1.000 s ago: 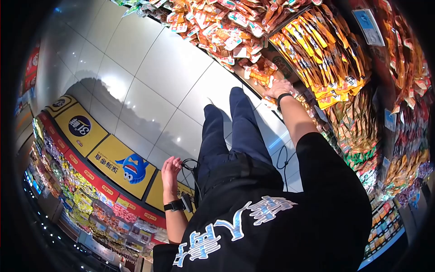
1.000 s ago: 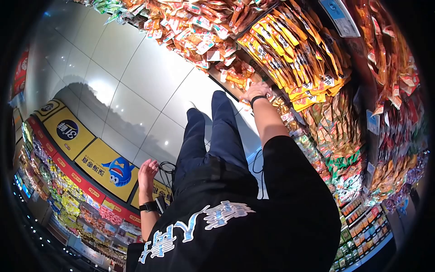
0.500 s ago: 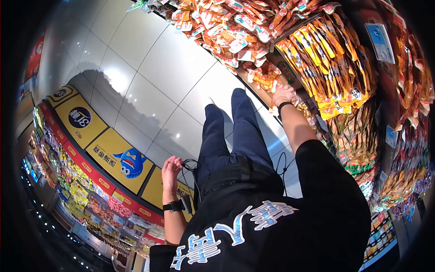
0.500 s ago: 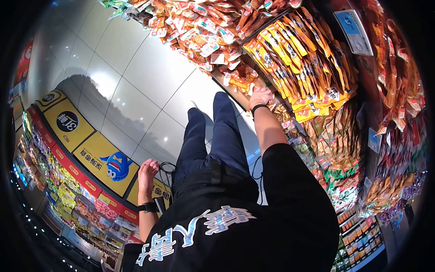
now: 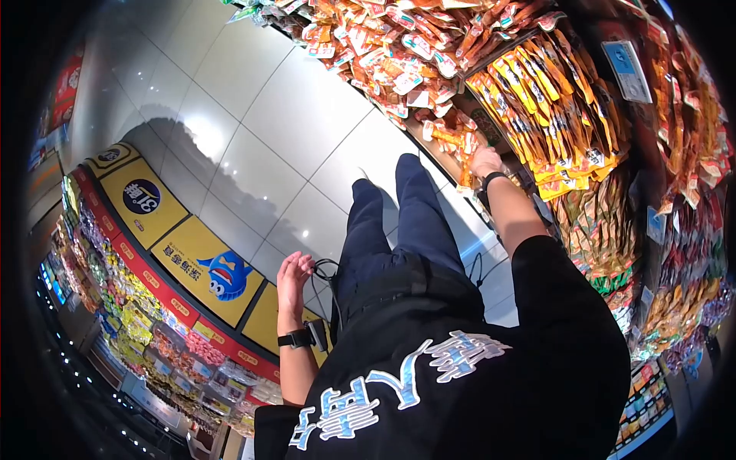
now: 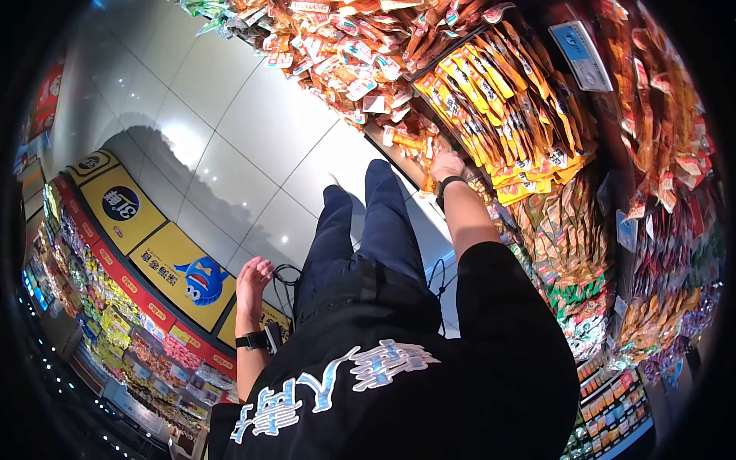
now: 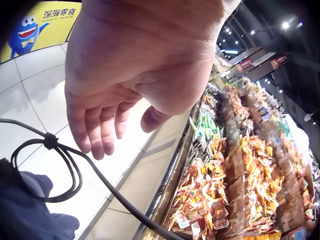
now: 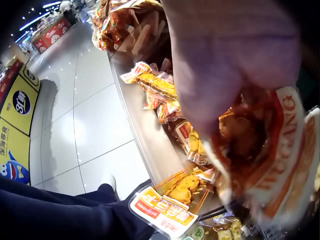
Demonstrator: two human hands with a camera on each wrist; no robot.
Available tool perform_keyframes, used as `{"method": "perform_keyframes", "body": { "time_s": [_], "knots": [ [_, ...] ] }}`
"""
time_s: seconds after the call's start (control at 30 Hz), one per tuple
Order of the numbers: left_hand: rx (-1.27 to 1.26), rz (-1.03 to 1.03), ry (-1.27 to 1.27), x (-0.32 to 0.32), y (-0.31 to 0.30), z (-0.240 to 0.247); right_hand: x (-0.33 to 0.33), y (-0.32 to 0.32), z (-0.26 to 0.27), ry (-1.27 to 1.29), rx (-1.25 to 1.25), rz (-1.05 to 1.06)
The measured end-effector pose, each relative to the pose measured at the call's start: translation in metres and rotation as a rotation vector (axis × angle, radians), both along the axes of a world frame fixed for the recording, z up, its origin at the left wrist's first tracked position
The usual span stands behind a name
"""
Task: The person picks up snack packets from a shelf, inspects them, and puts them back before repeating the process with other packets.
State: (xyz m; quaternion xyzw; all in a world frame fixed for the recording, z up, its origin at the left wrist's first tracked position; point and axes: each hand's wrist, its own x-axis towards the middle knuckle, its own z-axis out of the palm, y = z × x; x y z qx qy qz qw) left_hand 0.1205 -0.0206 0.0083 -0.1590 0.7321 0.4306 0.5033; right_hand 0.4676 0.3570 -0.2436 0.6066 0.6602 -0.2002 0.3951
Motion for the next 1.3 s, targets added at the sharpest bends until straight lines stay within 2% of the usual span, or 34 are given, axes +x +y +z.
{"method": "perform_keyframes", "body": {
  "time_s": [0.27, 0.37, 0.43, 0.5, 0.53, 0.57, 0.67, 0.7, 0.83, 0.87, 0.93, 1.0, 1.03, 1.1, 1.23, 1.3],
  "knots": [
    [0.134, 0.03, 0.007, -0.017, 0.025, 0.009, 0.001, 0.002, 0.053, 0.097, 0.082, -0.26],
    [0.195, 0.044, -0.005, -0.022, 0.032, 0.011, 0.003, 0.006, 0.076, 0.126, 0.012, -0.346],
    [0.238, 0.056, -0.017, -0.029, 0.034, 0.008, 0.013, 0.014, 0.07, 0.191, -0.042, -0.426],
    [0.275, 0.07, -0.025, -0.038, 0.034, 0.005, 0.033, 0.016, 0.035, 0.297, 0.006, -0.539],
    [0.276, 0.067, -0.029, -0.041, 0.036, 0.007, 0.033, 0.015, 0.035, 0.35, 0.031, -0.596],
    [0.279, 0.062, -0.033, -0.046, 0.039, 0.009, 0.035, 0.015, 0.037, 0.396, -0.001, -0.683],
    [0.293, 0.029, -0.052, -0.068, 0.044, 0.003, 0.047, 0.008, -0.005, 0.696, 0.097, -1.202],
    [0.297, 0.014, -0.061, -0.077, 0.045, -0.001, 0.016, 0.004, 0.056, 0.708, 0.205, -1.314],
    [0.292, -0.096, -0.063, -0.115, 0.056, 0.003, 0.017, -0.015, 0.03, 1.012, 0.214, -1.618],
    [0.296, -0.139, -0.058, -0.127, 0.058, 0.006, 0.012, -0.024, 0.03, 1.056, 0.267, -1.63],
    [0.317, -0.225, -0.046, -0.151, 0.064, 0.011, -0.006, -0.034, 0.054, 1.128, 0.209, -1.641],
    [0.351, -0.313, -0.035, -0.174, 0.071, 0.017, -0.016, -0.066, 0.075, 1.327, 0.164, -1.667],
    [0.366, -0.357, -0.03, -0.185, 0.077, 0.022, -0.018, -0.076, 0.082, 1.295, 0.134, -1.676],
    [0.405, -0.453, -0.02, -0.202, 0.094, 0.03, -0.029, -0.1, 0.098, 1.425, 0.179, -1.594],
    [0.525, -0.664, -0.063, -0.221, 0.136, 0.056, -0.067, -0.137, 0.181, 1.512, 0.232, -1.458],
    [0.596, -0.797, -0.088, -0.217, 0.159, 0.07, -0.082, -0.149, 0.215, 1.579, 0.261, -1.467]
  ]
}}
